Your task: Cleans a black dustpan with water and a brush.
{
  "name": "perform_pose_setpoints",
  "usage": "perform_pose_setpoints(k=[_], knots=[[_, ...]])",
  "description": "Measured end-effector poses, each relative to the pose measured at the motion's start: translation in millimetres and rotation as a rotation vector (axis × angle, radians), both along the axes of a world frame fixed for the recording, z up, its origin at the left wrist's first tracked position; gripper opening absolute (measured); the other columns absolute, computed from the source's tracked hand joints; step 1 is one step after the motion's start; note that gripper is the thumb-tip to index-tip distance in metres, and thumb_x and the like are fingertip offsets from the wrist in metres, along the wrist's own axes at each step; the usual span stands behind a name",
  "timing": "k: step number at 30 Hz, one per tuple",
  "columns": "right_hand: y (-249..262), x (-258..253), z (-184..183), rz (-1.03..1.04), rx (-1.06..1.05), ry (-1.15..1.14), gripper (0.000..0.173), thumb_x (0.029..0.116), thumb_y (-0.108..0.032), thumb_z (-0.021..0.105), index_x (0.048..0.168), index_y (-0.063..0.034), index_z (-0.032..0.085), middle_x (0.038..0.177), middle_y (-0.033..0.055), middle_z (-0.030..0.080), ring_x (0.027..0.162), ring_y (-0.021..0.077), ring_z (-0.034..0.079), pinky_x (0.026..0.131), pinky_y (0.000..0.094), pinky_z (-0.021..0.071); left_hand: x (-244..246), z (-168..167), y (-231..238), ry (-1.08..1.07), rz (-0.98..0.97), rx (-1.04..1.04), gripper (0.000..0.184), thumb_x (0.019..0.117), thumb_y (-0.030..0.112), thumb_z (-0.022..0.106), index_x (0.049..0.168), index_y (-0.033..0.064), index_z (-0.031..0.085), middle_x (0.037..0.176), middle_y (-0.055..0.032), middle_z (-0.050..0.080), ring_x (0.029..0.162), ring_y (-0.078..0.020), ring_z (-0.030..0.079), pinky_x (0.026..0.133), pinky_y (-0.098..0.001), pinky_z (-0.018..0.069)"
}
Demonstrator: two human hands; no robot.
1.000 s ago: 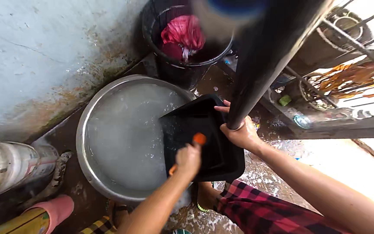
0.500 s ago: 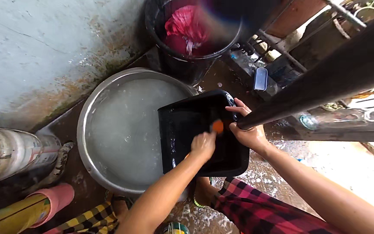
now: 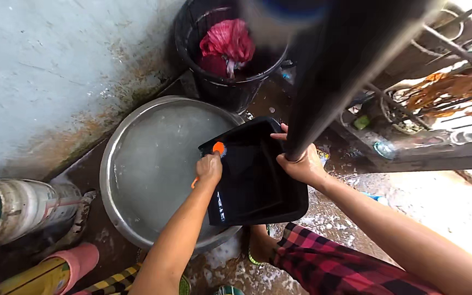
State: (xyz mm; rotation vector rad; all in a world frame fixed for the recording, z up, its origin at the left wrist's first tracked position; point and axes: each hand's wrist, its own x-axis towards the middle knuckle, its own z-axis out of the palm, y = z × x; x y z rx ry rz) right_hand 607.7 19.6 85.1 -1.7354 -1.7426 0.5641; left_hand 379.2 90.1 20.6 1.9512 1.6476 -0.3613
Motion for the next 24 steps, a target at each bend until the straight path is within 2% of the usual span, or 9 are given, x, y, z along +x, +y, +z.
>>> perform_pose_setpoints(k=[2, 6, 8, 11, 13, 15, 18, 22, 24], knots=[[3, -5, 5, 0.014, -0.023, -0.015, 0.051, 0.0758, -0.014, 0.068, 0.126, -0.0049, 0.069, 0.135, 0.0136, 0.066, 0.135, 0.0352, 0.054, 0.108, 0.0580, 0.0438, 25, 8, 0, -0.055, -0.034, 0.027, 0.029, 0.1018, 0.012, 0.053, 0.128, 0.0064, 0.065, 0.112, -0.0253, 0.069, 0.102, -0.0456, 0.068, 0.080, -0.0614, 0.0543], [4, -14, 15, 0.007, -0.038, -0.052, 0.046, 0.0781, -0.012, 0.071, 0.122, -0.0008, 0.069, 0.132, 0.0246, 0.064, 0.122, 0.0438, 0.061, 0.097, 0.0621, 0.0480, 73, 11, -23, -0.285, -0.209, 0.010, 0.027, 0.1014, 0.010, 0.055, 0.126, 0.0061, 0.066, 0.109, -0.0251, 0.070, 0.101, -0.0448, 0.068, 0.082, -0.0615, 0.0544], [4, -13, 15, 0.007, -0.043, -0.051, 0.046, 0.0799, -0.014, 0.072, 0.124, -0.0011, 0.068, 0.137, 0.0264, 0.060, 0.123, 0.0454, 0.060, 0.097, 0.0627, 0.0479, 43, -2, -59, -0.356, -0.415, -0.066, 0.030, 0.1039, 0.015, 0.051, 0.130, 0.0097, 0.066, 0.111, -0.0234, 0.070, 0.105, -0.0434, 0.068, 0.087, -0.0615, 0.0543], [5, -10, 9, 0.011, -0.006, -0.030, 0.045, 0.0799, -0.016, 0.070, 0.123, -0.0023, 0.069, 0.136, 0.0257, 0.061, 0.123, 0.0450, 0.060, 0.096, 0.0623, 0.0476, -47, -30, -100, -0.446, -0.632, -0.131, 0.033, 0.1077, 0.024, 0.048, 0.130, 0.0118, 0.068, 0.108, -0.0209, 0.072, 0.099, -0.0419, 0.071, 0.084, -0.0619, 0.0546], [1, -6, 7, -0.017, -0.012, -0.008, 0.045, 0.0786, -0.015, 0.069, 0.122, -0.0026, 0.070, 0.135, 0.0235, 0.063, 0.127, 0.0430, 0.058, 0.099, 0.0610, 0.0469, -96, -33, -95, -0.356, -0.686, -0.199, 0.034, 0.1087, 0.025, 0.046, 0.133, 0.0120, 0.066, 0.111, -0.0214, 0.071, 0.098, -0.0415, 0.071, 0.083, -0.0606, 0.0543], [0, -6, 7, -0.027, -0.011, 0.011, 0.044, 0.0784, -0.014, 0.068, 0.121, -0.0022, 0.070, 0.135, 0.0230, 0.063, 0.127, 0.0422, 0.058, 0.100, 0.0605, 0.0466, -116, -24, -83, -0.258, -0.726, -0.244, 0.035, 0.1093, 0.024, 0.045, 0.134, 0.0106, 0.065, 0.110, -0.0224, 0.070, 0.097, -0.0418, 0.070, 0.083, -0.0593, 0.0536], [2, -6, 6, -0.018, 0.013, -0.002, 0.044, 0.0781, -0.016, 0.069, 0.120, -0.0016, 0.069, 0.134, 0.0242, 0.063, 0.127, 0.0435, 0.058, 0.098, 0.0610, 0.0468, -91, -12, -80, -0.250, -0.744, -0.223, 0.035, 0.1094, 0.025, 0.044, 0.134, 0.0112, 0.065, 0.111, -0.0219, 0.070, 0.098, -0.0417, 0.070, 0.084, -0.0593, 0.0525], [7, -13, 2, 0.022, -0.010, -0.021, 0.050, 0.0787, -0.017, 0.071, 0.126, -0.0015, 0.067, 0.148, 0.0265, 0.052, 0.132, 0.0458, 0.054, 0.102, 0.0621, 0.0443, -21, -16, -94, -0.470, -0.686, -0.183, 0.034, 0.1084, 0.023, 0.046, 0.131, 0.0100, 0.067, 0.112, -0.0201, 0.072, 0.103, -0.0394, 0.070, 0.088, -0.0588, 0.0529], [4, -8, 2, 0.013, 0.016, -0.024, 0.048, 0.0794, -0.019, 0.070, 0.125, -0.0015, 0.068, 0.146, 0.0267, 0.054, 0.130, 0.0457, 0.056, 0.101, 0.0624, 0.0455, -35, -28, -95, -0.502, -0.679, -0.205, 0.033, 0.1077, 0.022, 0.047, 0.129, 0.0085, 0.067, 0.109, -0.0203, 0.072, 0.102, -0.0396, 0.070, 0.086, -0.0597, 0.0534]])
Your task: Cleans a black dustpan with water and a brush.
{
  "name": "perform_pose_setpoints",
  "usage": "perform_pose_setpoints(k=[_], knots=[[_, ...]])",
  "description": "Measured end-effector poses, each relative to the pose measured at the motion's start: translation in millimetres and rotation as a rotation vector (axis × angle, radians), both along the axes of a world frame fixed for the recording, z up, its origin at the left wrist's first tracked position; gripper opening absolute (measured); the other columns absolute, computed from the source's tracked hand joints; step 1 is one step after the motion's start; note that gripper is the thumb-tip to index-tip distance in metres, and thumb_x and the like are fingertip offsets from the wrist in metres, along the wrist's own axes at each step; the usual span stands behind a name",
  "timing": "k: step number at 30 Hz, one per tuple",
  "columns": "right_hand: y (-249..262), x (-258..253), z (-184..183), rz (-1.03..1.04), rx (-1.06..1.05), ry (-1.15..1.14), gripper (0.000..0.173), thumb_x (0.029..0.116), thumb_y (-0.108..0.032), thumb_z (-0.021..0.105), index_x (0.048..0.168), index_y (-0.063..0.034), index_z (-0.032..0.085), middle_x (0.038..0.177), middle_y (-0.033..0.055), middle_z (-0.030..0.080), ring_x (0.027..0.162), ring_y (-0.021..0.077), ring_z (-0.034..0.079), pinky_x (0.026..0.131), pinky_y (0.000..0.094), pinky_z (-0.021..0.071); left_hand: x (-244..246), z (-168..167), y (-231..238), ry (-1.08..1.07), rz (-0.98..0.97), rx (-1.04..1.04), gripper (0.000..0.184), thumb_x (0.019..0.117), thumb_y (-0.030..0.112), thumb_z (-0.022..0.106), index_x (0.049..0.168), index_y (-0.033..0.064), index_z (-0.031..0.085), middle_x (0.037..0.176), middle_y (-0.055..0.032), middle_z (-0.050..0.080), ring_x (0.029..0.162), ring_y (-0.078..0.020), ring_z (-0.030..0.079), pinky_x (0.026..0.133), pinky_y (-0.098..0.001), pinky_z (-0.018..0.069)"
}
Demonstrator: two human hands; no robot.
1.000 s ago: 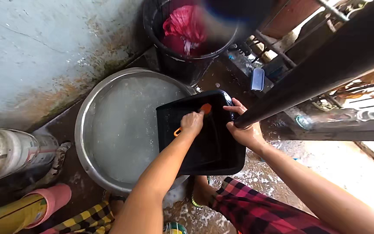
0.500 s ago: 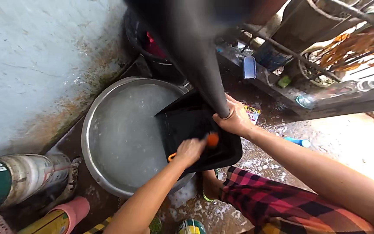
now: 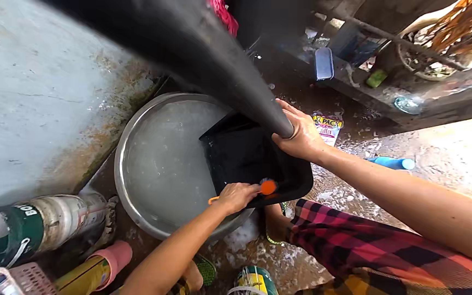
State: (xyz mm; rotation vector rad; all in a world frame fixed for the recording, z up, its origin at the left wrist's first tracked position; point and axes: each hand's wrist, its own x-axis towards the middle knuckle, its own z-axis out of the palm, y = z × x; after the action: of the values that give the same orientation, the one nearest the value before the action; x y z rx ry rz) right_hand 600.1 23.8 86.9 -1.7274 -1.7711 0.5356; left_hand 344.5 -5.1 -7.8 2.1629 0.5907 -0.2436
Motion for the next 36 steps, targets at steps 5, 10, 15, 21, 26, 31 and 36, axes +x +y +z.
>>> perform_pose_setpoints(k=[5, 10, 15, 21, 26, 31, 36], knots=[[-6, 4, 1, -0.029, 0.020, 0.026, 0.040, 0.0798, -0.017, 0.068, 0.117, -0.0011, 0.070, 0.132, 0.0273, 0.063, 0.121, 0.0460, 0.061, 0.094, 0.0622, 0.0479, -103, 1, 2, 0.245, -0.017, -0.003, 0.033, 0.1088, 0.023, 0.046, 0.131, 0.0084, 0.065, 0.112, -0.0206, 0.071, 0.099, -0.0409, 0.071, 0.083, -0.0600, 0.0538], [2, -1, -6, 0.023, 0.015, -0.025, 0.046, 0.0771, -0.020, 0.072, 0.119, -0.0008, 0.069, 0.146, 0.0304, 0.052, 0.126, 0.0501, 0.056, 0.097, 0.0641, 0.0459, -118, -7, 6, 0.273, 0.084, 0.058, 0.035, 0.1092, 0.026, 0.045, 0.131, 0.0088, 0.066, 0.111, -0.0213, 0.070, 0.096, -0.0412, 0.070, 0.082, -0.0600, 0.0540], [6, -12, -3, 0.067, 0.010, -0.033, 0.040, 0.0784, -0.021, 0.071, 0.112, 0.0009, 0.069, 0.147, 0.0316, 0.051, 0.128, 0.0503, 0.055, 0.099, 0.0634, 0.0453, -81, -27, 72, 0.309, 0.463, 0.132, 0.036, 0.1085, 0.022, 0.047, 0.138, 0.0067, 0.062, 0.118, -0.0240, 0.070, 0.111, -0.0447, 0.067, 0.094, -0.0644, 0.0503], [13, -8, 0, 0.061, 0.017, -0.018, 0.042, 0.0800, -0.017, 0.071, 0.118, 0.0012, 0.068, 0.144, 0.0286, 0.055, 0.125, 0.0492, 0.057, 0.098, 0.0632, 0.0457, -74, -43, 75, 0.429, 0.700, 0.094, 0.040, 0.1101, 0.027, 0.042, 0.142, 0.0076, 0.056, 0.118, -0.0249, 0.069, 0.111, -0.0445, 0.067, 0.094, -0.0637, 0.0509], [16, 2, 1, 0.015, 0.010, 0.005, 0.045, 0.0788, -0.017, 0.069, 0.121, -0.0023, 0.069, 0.139, 0.0252, 0.059, 0.131, 0.0449, 0.055, 0.101, 0.0635, 0.0456, -136, -12, -27, 0.340, 0.255, -0.001, 0.037, 0.1086, 0.025, 0.045, 0.135, 0.0087, 0.065, 0.116, -0.0216, 0.071, 0.103, -0.0404, 0.071, 0.089, -0.0598, 0.0549], [19, 1, 2, 0.026, -0.007, 0.000, 0.041, 0.0790, -0.019, 0.068, 0.116, -0.0020, 0.070, 0.137, 0.0240, 0.062, 0.132, 0.0438, 0.055, 0.101, 0.0629, 0.0454, -64, 2, -5, 0.146, 0.017, 0.103, 0.034, 0.1082, 0.023, 0.046, 0.131, 0.0103, 0.067, 0.106, -0.0223, 0.071, 0.091, -0.0415, 0.071, 0.077, -0.0593, 0.0555], [17, 4, -1, 0.040, 0.016, -0.020, 0.041, 0.0786, -0.015, 0.072, 0.117, -0.0009, 0.069, 0.141, 0.0272, 0.058, 0.128, 0.0475, 0.056, 0.099, 0.0641, 0.0456, 34, 12, 26, 0.079, -0.123, 0.045, 0.036, 0.1096, 0.025, 0.043, 0.132, 0.0089, 0.065, 0.114, -0.0209, 0.071, 0.107, -0.0396, 0.069, 0.090, -0.0588, 0.0519]])
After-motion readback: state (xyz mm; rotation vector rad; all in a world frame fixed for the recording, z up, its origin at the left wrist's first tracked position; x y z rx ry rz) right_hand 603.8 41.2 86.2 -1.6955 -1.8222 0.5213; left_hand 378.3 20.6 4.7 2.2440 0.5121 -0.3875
